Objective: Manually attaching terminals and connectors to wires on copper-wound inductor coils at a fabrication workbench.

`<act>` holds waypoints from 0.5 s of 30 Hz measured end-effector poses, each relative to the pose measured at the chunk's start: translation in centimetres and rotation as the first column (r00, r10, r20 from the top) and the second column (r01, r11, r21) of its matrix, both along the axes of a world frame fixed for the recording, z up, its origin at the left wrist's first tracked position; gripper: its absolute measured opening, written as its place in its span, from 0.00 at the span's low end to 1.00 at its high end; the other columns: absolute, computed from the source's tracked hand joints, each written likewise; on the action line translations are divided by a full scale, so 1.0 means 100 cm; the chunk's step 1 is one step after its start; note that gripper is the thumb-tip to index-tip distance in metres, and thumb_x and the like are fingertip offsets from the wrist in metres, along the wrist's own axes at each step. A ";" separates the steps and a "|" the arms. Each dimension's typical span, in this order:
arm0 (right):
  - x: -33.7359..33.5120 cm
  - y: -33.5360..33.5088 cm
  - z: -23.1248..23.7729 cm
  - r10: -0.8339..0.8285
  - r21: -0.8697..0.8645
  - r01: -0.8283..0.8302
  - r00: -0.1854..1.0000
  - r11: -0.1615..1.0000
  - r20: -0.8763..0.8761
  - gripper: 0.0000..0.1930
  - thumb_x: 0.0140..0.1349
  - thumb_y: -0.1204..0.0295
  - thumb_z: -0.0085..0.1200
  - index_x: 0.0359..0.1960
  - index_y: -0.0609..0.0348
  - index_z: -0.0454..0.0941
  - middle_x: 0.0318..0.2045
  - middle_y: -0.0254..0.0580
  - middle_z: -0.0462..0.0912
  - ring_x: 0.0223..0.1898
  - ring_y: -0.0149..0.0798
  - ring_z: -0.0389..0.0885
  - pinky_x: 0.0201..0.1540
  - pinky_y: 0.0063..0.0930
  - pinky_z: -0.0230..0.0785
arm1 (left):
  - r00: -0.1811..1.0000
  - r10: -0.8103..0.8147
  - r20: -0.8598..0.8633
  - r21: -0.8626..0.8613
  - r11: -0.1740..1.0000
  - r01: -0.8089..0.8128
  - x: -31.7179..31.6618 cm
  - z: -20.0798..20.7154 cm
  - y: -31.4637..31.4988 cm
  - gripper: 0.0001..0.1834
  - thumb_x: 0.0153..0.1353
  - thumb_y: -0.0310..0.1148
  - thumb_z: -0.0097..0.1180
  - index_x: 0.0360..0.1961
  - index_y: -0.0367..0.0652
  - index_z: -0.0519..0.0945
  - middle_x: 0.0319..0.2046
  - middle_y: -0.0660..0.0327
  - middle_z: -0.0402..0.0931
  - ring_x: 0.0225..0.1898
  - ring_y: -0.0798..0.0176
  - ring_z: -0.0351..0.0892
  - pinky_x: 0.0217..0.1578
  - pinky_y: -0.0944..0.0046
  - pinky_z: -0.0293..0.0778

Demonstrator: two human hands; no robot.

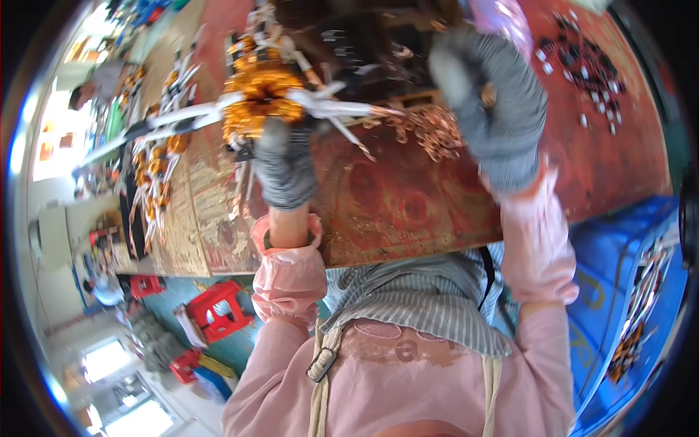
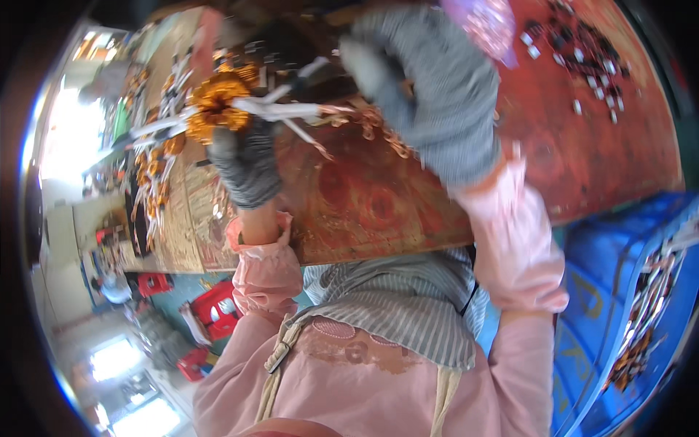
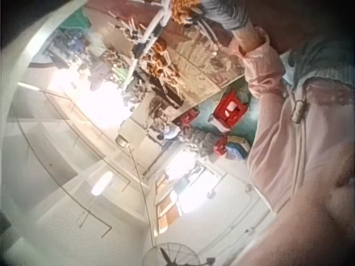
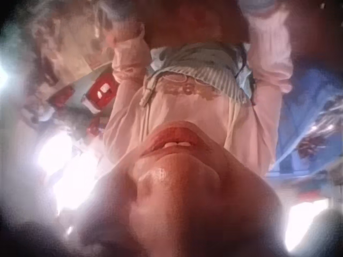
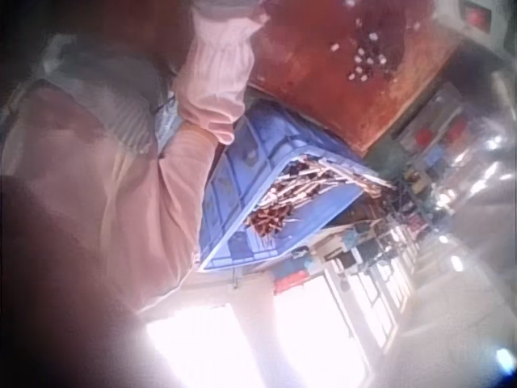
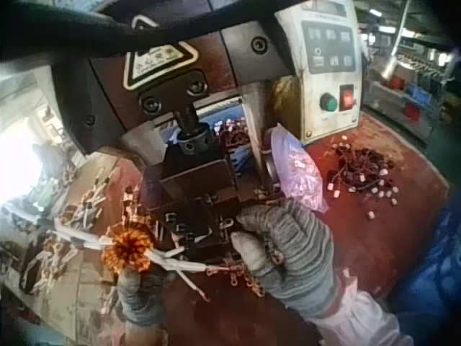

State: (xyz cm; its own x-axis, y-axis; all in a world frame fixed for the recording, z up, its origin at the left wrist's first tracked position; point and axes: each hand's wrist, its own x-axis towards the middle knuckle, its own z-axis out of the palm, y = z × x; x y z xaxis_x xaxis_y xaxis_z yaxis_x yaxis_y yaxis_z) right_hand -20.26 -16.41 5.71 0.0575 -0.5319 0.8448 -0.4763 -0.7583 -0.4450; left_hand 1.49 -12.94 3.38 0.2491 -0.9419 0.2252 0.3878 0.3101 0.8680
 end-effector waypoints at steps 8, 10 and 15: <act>0.041 0.060 -0.003 0.206 0.283 -0.143 0.956 0.948 -0.207 0.06 0.47 0.71 0.52 0.26 0.58 0.72 0.23 0.42 0.72 0.25 0.43 0.71 0.27 0.32 0.65 | 0.980 -0.091 -0.178 -0.088 0.993 0.077 0.014 0.005 0.054 0.31 0.44 0.36 0.58 0.49 0.37 0.60 0.43 0.55 0.66 0.45 0.54 0.66 0.46 0.52 0.64; 0.046 0.066 0.003 0.265 0.297 -0.205 0.948 0.933 -0.178 0.06 0.48 0.71 0.52 0.26 0.58 0.72 0.23 0.42 0.72 0.26 0.44 0.71 0.27 0.33 0.64 | 0.968 -0.093 -0.232 -0.109 0.992 0.069 0.023 0.008 0.065 0.31 0.45 0.35 0.58 0.49 0.37 0.60 0.43 0.55 0.65 0.45 0.53 0.66 0.46 0.52 0.64; 0.061 0.085 -0.005 0.419 0.356 -0.369 0.905 0.859 -0.073 0.04 0.48 0.74 0.51 0.24 0.60 0.71 0.21 0.43 0.70 0.24 0.45 0.70 0.26 0.33 0.63 | 0.953 -0.107 -0.284 -0.062 0.994 0.093 0.047 0.025 0.087 0.30 0.46 0.36 0.56 0.48 0.32 0.60 0.42 0.51 0.67 0.40 0.50 0.70 0.42 0.49 0.67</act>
